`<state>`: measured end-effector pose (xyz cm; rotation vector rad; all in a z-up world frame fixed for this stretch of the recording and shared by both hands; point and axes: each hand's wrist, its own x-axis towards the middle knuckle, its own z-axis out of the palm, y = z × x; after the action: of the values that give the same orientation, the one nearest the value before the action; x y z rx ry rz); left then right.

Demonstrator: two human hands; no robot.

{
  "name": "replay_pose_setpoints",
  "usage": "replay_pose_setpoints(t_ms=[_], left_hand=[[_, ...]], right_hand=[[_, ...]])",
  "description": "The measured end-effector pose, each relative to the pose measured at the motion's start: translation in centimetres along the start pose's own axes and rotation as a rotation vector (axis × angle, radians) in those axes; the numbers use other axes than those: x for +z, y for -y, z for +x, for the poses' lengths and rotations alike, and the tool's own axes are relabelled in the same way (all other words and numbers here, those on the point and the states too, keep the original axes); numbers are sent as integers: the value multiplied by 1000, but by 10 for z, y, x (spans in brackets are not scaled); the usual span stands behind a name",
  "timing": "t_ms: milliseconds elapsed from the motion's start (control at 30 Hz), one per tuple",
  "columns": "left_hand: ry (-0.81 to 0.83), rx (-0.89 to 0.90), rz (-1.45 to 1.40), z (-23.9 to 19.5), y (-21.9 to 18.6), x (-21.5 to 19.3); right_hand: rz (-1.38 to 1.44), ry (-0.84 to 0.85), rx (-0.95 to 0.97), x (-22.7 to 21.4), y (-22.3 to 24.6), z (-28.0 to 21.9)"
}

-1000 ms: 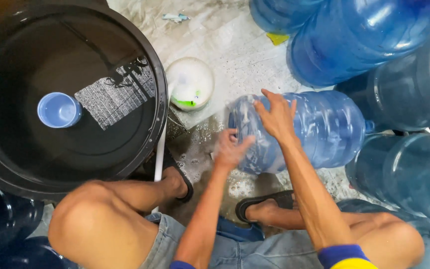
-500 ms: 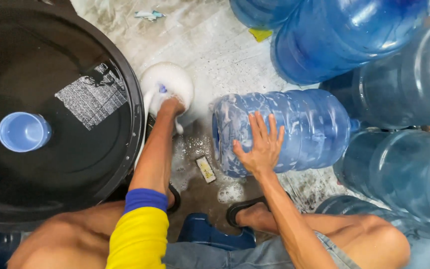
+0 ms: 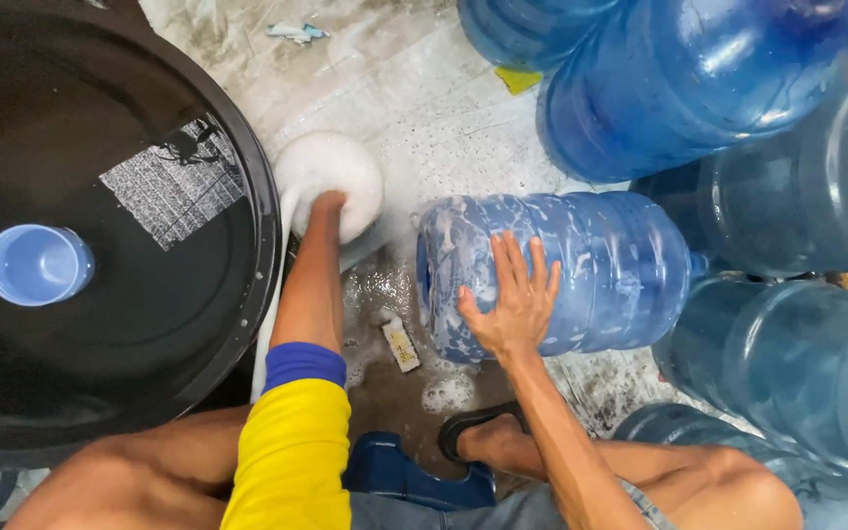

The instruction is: The person scrubs the exterior of a large blue water jug with a soapy sponge while sitting on the floor. They rotate the jug to clean different sides and then rinse it with water from a nearby hose.

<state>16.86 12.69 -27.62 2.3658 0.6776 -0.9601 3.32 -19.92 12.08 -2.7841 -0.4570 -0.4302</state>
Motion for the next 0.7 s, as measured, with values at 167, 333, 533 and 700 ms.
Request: replay_pose_setpoints(t_ms=[167, 333, 533, 700], left_hand=[[60, 32, 115, -4, -13, 7], [42, 100, 287, 9, -2, -5], [-125, 122, 139, -11, 3, 7], [-354, 208, 180, -135, -35, -31]], right_hand=[[3, 21, 27, 0, 0, -1], [21, 43, 57, -1, 3, 5], [7, 46, 48, 1, 2, 5], [29, 30, 42, 1, 1, 4]])
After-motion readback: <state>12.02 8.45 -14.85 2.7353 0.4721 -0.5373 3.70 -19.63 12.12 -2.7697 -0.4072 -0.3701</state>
